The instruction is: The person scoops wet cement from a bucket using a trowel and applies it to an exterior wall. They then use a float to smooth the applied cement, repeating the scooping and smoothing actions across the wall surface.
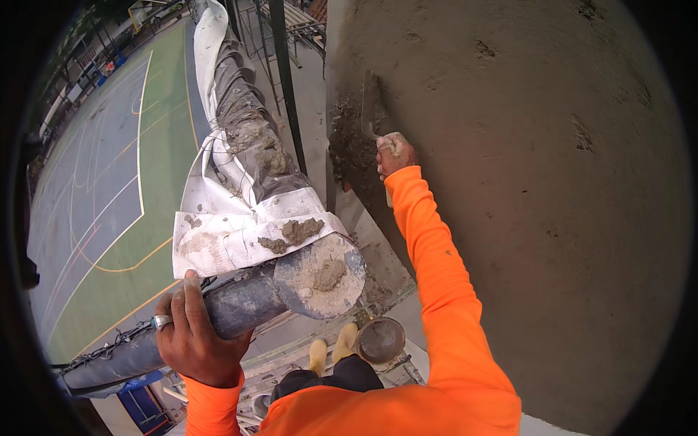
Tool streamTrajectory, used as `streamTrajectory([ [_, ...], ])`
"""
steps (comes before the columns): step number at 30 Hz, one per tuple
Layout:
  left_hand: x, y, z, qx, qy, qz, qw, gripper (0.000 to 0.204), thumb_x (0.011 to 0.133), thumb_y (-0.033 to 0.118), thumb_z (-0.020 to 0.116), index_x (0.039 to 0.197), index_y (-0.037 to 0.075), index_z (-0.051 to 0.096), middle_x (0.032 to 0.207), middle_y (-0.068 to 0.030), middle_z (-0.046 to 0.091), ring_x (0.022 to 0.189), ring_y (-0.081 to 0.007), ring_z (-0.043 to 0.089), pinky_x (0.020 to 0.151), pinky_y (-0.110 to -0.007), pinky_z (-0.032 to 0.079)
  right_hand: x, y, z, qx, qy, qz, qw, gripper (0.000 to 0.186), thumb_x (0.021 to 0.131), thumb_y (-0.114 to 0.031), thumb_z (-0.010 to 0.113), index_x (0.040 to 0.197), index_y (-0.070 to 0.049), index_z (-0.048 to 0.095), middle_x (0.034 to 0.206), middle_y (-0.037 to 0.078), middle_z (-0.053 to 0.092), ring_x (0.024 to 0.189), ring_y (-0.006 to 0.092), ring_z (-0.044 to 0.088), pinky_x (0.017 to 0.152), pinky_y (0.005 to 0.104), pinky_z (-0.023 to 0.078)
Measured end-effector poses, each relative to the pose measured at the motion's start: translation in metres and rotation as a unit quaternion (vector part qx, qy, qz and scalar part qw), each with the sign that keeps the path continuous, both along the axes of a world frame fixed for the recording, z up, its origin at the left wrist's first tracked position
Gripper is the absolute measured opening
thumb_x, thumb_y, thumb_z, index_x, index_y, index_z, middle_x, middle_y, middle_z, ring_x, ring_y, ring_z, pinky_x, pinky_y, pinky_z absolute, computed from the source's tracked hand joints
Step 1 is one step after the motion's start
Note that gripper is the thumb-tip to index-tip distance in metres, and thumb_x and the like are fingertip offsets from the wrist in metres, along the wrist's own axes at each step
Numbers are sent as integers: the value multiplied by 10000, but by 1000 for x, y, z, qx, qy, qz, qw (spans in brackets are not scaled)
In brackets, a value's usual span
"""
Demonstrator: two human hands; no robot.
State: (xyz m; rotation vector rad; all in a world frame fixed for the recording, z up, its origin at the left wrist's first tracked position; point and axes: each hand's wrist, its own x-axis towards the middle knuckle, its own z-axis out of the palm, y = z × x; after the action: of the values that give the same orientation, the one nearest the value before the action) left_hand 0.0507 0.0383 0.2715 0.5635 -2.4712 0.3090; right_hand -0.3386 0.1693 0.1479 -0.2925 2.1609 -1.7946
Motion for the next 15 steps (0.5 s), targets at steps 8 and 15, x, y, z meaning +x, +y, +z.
streamTrajectory([
  [8,1,6,0,-1,-12,3,1000,843,777,624,736,1321,-4,589,994,-176,666,849,-421,669,785,-495,545,161,171,-128,106,103,-80,986,484,931,-470,673,1063,-7,628,806,108,653,740,212,647,720,366,528],
  [15,7,8,-32,-28,-21,70,997,673,777,321,849,1351,71,600,1273,-140,679,1093,-304,684,945,-408,517,489,347,-422,550,-329,-31,767,553,869,-453,644,1293,-104,579,1152,231,693,1097,436,652,931,493,536],
])
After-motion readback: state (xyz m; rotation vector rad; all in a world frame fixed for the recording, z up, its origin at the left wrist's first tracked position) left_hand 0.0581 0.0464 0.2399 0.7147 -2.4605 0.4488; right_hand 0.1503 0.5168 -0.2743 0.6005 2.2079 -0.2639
